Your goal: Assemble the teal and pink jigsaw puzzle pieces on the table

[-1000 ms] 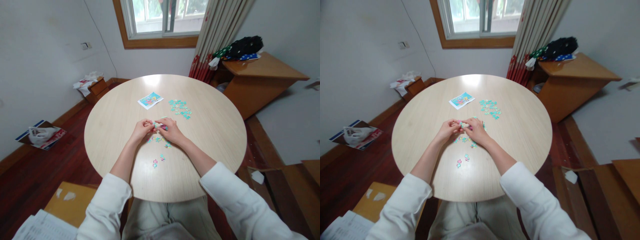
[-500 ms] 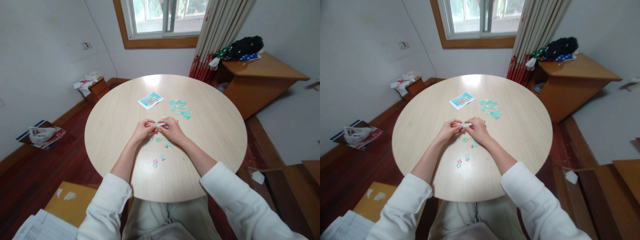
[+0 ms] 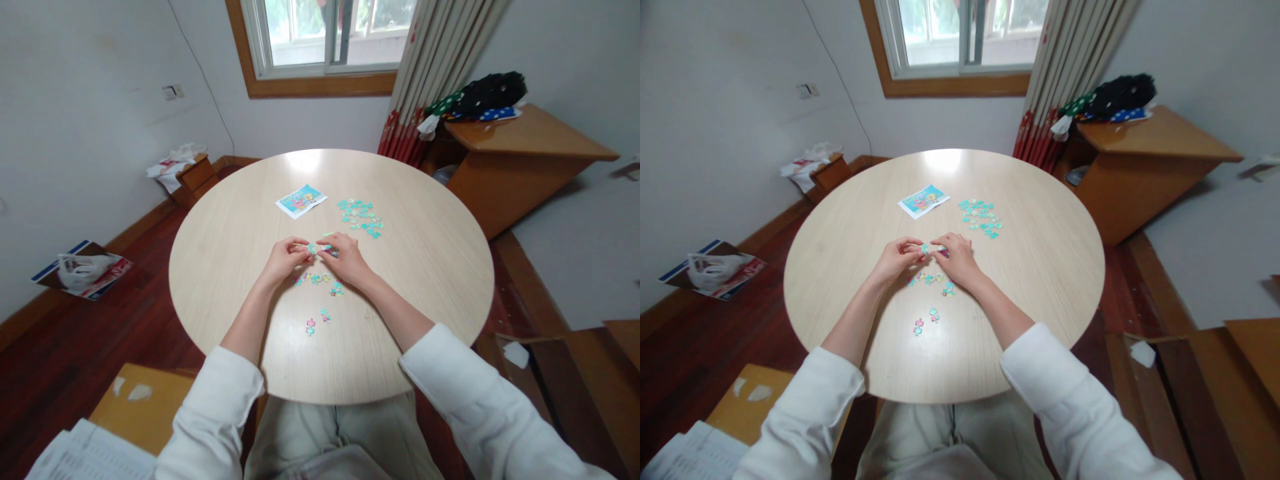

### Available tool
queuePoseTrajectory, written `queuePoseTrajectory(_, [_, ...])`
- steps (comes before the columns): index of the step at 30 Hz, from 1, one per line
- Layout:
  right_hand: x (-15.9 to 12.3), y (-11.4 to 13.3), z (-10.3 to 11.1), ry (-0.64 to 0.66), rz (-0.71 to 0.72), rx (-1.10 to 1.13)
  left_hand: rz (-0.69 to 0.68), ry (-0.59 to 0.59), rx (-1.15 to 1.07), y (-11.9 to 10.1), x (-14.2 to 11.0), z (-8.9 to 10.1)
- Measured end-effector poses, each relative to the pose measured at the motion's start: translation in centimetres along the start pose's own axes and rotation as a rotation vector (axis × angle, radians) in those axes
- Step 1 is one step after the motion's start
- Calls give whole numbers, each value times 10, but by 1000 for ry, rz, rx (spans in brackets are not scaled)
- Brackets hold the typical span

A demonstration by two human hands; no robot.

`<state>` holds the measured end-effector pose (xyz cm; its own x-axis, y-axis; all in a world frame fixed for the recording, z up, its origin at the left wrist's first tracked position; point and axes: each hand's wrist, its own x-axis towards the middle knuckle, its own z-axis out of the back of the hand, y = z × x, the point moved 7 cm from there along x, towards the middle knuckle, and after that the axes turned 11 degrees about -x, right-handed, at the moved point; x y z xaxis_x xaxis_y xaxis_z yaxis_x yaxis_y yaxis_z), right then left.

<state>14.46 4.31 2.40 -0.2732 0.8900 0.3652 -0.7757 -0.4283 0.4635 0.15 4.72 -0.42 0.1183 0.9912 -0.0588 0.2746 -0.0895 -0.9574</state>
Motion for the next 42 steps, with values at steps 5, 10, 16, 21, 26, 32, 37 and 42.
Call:
queuePoseTrajectory(5, [1,-14,-3,38,-98,-74,-141,-279,220,-14,6,36])
queuePoseTrajectory(10, [1,-17,-5,80,-123,-109,-195,-473,716,-30,2,55])
queuePoseTrajectory(16, [0,-18,-7,76,-129,-119,-77,-534,1001,-31,-6,52])
queuePoseTrajectory(21, [0,-19,-6,82,-132,-137,-4,-532,1055,-30,-7,50])
queuePoseTrajectory(26, [0,-22,0,102,-163,-240,-4,-545,1066,-29,-7,51])
queuePoseTrajectory(32, [0,-26,-3,197,-154,-315,-160,-478,1069,-33,-6,39])
queuePoseTrajectory(37, [-4,-26,-15,288,-138,-340,-307,-207,1169,-23,-2,15])
queuePoseTrajectory(42, [-5,-22,-17,280,-96,-312,-288,-54,1217,-10,-1,8])
